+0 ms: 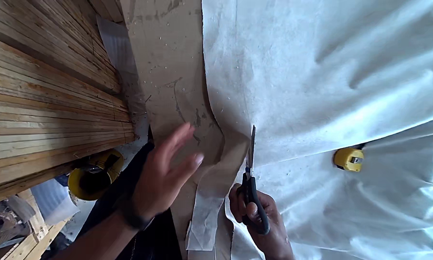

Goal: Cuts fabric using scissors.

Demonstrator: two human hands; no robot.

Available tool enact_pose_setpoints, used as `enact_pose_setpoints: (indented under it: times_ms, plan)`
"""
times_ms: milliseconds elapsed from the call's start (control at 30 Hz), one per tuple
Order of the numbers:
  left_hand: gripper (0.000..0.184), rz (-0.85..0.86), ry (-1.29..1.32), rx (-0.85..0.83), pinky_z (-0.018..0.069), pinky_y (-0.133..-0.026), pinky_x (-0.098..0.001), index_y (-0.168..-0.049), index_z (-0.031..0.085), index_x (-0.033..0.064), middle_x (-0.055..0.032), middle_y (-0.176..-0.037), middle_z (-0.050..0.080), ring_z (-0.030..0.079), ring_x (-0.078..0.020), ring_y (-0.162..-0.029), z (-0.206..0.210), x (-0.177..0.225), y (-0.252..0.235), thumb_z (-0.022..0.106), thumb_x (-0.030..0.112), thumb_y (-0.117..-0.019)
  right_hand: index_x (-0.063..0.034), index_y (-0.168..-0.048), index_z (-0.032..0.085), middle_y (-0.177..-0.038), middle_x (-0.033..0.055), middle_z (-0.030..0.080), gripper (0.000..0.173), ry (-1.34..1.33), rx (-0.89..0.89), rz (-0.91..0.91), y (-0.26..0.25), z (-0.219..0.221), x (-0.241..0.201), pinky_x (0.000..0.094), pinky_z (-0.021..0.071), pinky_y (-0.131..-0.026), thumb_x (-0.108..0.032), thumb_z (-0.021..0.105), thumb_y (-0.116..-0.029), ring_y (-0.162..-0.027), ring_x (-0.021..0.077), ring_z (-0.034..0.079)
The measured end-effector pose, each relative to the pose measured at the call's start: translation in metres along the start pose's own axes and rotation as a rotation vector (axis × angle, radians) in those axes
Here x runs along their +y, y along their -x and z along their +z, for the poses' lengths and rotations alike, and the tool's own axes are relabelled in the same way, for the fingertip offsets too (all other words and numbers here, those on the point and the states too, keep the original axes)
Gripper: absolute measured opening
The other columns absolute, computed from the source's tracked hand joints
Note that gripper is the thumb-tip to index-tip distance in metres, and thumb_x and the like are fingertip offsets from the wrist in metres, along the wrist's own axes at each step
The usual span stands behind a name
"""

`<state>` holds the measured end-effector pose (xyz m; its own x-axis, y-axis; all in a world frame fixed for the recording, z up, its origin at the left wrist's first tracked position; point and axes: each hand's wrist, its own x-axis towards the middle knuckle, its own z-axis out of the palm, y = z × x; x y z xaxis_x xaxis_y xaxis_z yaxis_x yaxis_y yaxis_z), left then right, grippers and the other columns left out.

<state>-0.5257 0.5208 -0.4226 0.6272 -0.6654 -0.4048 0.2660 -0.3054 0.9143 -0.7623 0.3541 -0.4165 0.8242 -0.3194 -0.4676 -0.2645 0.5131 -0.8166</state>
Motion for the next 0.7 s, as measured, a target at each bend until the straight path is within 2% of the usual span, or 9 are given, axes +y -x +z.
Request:
enact_pose_setpoints:
  times_ms: [67, 100, 167, 233, 267, 333, 467, 500, 700]
  plan:
    - [0.083, 0.007, 0.288, 0.004, 0.0529, -0.11, -0.0465, -0.162, 0.029, 0.0128, -0.0071, -0.154, 0.052, 0.055, -0.024, -0.137, 0.027, 0.009, -0.044, 0.072, 0.038, -0.0957, -0.0078, -0.085, 0.067, -0.075, 0.0052, 0.061, 0.041, -0.019, -0.039, -0.026, -0.002, -0.001, -0.001, 0.0293, 0.0508, -0.057, -0.047, 0.068, -0.0972, -0.064, 0.014, 0.058]
    - [0.086, -0.051, 0.357, -0.004, 0.0565, -0.104, -0.0453, -0.162, 0.03, 0.0171, -0.0061, -0.148, 0.057, 0.06, -0.0229, -0.131, 0.04, 0.016, -0.058, 0.076, 0.038, -0.0924, -0.0073, -0.085, 0.067, -0.075, 0.0057, 0.061, 0.042, -0.03, -0.06, -0.043, -0.004, -0.002, -0.003, 0.0297, 0.0512, -0.058, -0.047, 0.068, -0.097, -0.064, 0.0146, 0.059]
    - [0.082, -0.193, 0.419, -0.077, 0.0624, -0.092, -0.0445, -0.154, 0.041, 0.0204, -0.0054, -0.129, 0.068, 0.069, -0.0218, -0.114, 0.056, 0.031, -0.072, 0.084, 0.038, -0.0858, -0.0074, -0.085, 0.066, -0.075, 0.006, 0.061, 0.043, -0.044, -0.082, -0.065, -0.006, -0.002, -0.006, 0.03, 0.0514, -0.058, -0.049, 0.069, -0.0959, -0.064, 0.0149, 0.059]
    - [0.061, -0.308, 0.442, -0.179, 0.0635, -0.084, -0.0442, -0.136, 0.06, 0.016, -0.0073, -0.114, 0.074, 0.073, -0.0226, -0.1, 0.061, 0.038, -0.073, 0.087, 0.031, -0.0828, -0.0077, -0.085, 0.066, -0.075, 0.0059, 0.061, 0.043, -0.06, -0.086, -0.068, -0.006, 0.002, -0.007, 0.0296, 0.051, -0.057, -0.05, 0.069, -0.0952, -0.063, 0.0147, 0.059]
    - [0.054, -0.329, 0.483, -0.223, 0.0627, -0.084, -0.0451, -0.13, 0.065, 0.0125, -0.0091, -0.112, 0.075, 0.073, -0.0239, -0.099, 0.061, 0.035, -0.073, 0.087, 0.026, -0.0833, -0.0074, -0.085, 0.066, -0.075, 0.0059, 0.061, 0.043, -0.068, -0.088, -0.069, -0.007, 0.003, -0.006, 0.0294, 0.0511, -0.057, -0.049, 0.069, -0.0955, -0.064, 0.0147, 0.059]
    - [0.047, -0.35, 0.58, -0.26, 0.063, -0.085, -0.0458, -0.127, 0.066, 0.0078, -0.0129, -0.112, 0.074, 0.073, -0.0261, -0.097, 0.06, 0.028, -0.074, 0.084, 0.018, -0.0855, -0.0071, -0.084, 0.066, -0.075, 0.006, 0.061, 0.042, -0.074, -0.087, -0.074, -0.011, 0.003, -0.004, 0.0298, 0.0511, -0.057, -0.048, 0.069, -0.0962, -0.064, 0.0148, 0.059]
    - [0.035, -0.398, 0.576, -0.184, 0.0614, -0.061, -0.0364, -0.12, 0.069, 0.0082, -0.0143, -0.098, 0.074, 0.071, -0.022, -0.072, 0.063, 0.024, -0.061, 0.08, 0.022, -0.09, -0.0061, -0.086, 0.068, -0.075, 0.0067, 0.062, 0.042, -0.04, -0.06, -0.056, -0.008, -0.001, 0.004, 0.0296, 0.0506, -0.056, -0.046, 0.068, -0.0969, -0.063, 0.0146, 0.058]
    - [0.035, -0.404, 0.56, -0.167, 0.0607, -0.06, -0.0362, -0.119, 0.069, 0.0086, -0.0141, -0.096, 0.074, 0.07, -0.0218, -0.071, 0.064, 0.024, -0.058, 0.081, 0.023, -0.0899, -0.0062, -0.086, 0.068, -0.075, 0.0068, 0.062, 0.043, -0.028, -0.053, -0.055, -0.009, 0.0, 0.005, 0.03, 0.0508, -0.056, -0.048, 0.068, -0.0966, -0.063, 0.0149, 0.058]
    - [0.037, -0.431, 0.588, -0.115, 0.064, -0.075, -0.0417, -0.116, 0.07, 0.0043, -0.0163, -0.098, 0.076, 0.075, -0.0261, -0.083, 0.076, 0.018, -0.053, 0.085, 0.021, -0.0859, -0.0064, -0.087, 0.066, -0.074, 0.0052, 0.062, 0.05, 0.019, 0.007, -0.05, -0.024, 0.002, -0.003, 0.0314, 0.0537, -0.061, -0.056, 0.066, -0.0951, -0.064, 0.0151, 0.06]
